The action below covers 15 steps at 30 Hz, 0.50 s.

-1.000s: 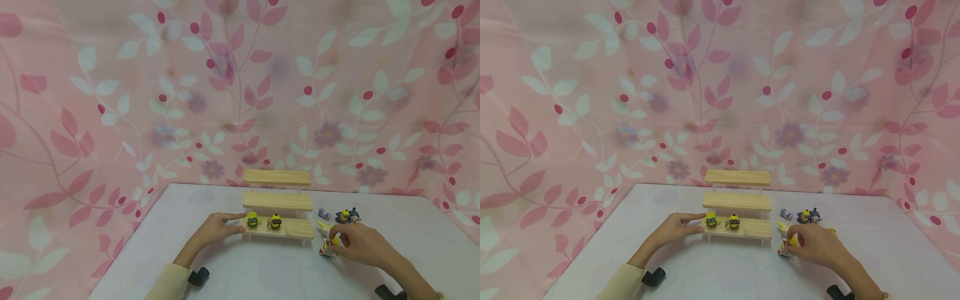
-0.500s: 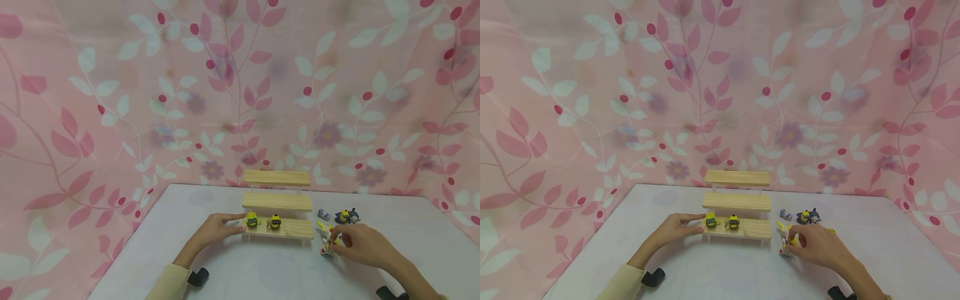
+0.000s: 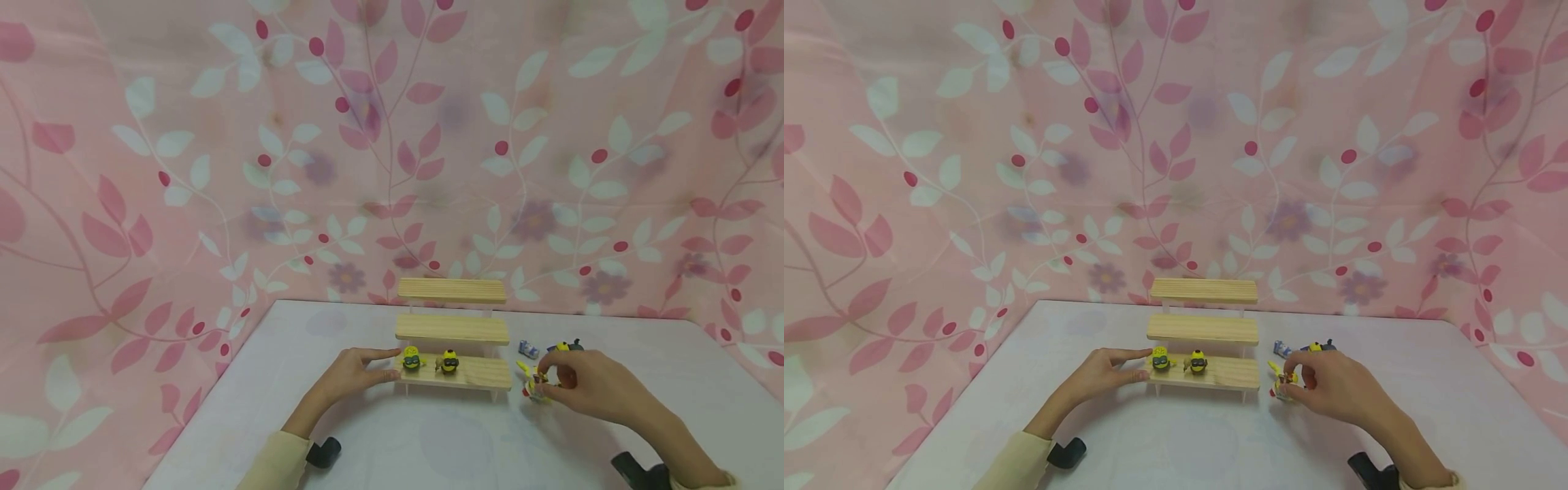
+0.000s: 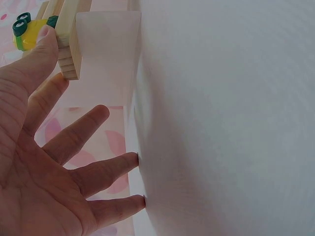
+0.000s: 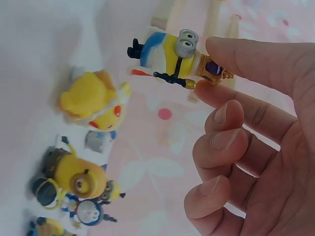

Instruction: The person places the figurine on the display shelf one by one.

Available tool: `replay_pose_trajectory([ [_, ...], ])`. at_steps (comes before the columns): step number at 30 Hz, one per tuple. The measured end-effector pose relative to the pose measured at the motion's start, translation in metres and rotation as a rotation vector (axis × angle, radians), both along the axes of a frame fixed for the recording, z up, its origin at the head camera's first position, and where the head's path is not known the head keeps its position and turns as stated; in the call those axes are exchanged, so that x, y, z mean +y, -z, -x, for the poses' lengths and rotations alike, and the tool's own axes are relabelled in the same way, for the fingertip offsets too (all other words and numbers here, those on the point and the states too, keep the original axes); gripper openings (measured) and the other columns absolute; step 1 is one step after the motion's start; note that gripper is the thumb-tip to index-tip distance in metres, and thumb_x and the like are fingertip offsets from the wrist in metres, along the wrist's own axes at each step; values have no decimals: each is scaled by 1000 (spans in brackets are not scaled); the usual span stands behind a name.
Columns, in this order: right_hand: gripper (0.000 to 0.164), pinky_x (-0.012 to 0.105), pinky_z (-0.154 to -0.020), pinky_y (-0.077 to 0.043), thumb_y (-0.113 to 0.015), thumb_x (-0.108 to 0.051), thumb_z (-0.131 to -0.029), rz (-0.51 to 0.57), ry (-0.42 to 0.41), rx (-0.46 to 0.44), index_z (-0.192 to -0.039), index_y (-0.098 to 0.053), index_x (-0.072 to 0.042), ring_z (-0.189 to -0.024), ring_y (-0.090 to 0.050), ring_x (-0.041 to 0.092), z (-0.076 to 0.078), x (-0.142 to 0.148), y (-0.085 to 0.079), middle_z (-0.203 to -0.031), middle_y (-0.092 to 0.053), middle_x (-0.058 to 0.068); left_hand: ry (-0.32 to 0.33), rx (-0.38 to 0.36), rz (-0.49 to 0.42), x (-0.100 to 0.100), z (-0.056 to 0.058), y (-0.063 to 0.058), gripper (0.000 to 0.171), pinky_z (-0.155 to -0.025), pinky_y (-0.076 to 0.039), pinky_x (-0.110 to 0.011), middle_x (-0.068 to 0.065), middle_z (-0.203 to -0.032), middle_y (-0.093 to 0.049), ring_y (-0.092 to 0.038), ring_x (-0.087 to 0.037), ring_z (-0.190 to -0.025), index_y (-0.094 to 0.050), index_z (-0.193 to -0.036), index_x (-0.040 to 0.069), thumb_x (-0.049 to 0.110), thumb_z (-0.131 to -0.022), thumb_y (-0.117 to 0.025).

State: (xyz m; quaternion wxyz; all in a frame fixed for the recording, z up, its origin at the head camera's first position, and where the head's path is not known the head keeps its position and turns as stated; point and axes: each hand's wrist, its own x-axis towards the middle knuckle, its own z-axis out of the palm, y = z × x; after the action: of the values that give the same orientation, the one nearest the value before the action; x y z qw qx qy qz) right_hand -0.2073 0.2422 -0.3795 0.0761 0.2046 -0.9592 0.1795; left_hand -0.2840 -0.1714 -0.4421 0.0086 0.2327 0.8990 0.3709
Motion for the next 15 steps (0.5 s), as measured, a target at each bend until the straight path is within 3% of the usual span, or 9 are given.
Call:
replay_pose_trajectory([
  [15,22,22,-48,-30,-81,-39,-81,74,-40,62,-95,-69,-27,-53,-36,1,10,-13,-16,-61,-42,-14,11,11,1,0,0,1,51,-99,-44,-53,4,-130,-63,-53,-24,-127,-68,-127,32,57,-83,-72],
])
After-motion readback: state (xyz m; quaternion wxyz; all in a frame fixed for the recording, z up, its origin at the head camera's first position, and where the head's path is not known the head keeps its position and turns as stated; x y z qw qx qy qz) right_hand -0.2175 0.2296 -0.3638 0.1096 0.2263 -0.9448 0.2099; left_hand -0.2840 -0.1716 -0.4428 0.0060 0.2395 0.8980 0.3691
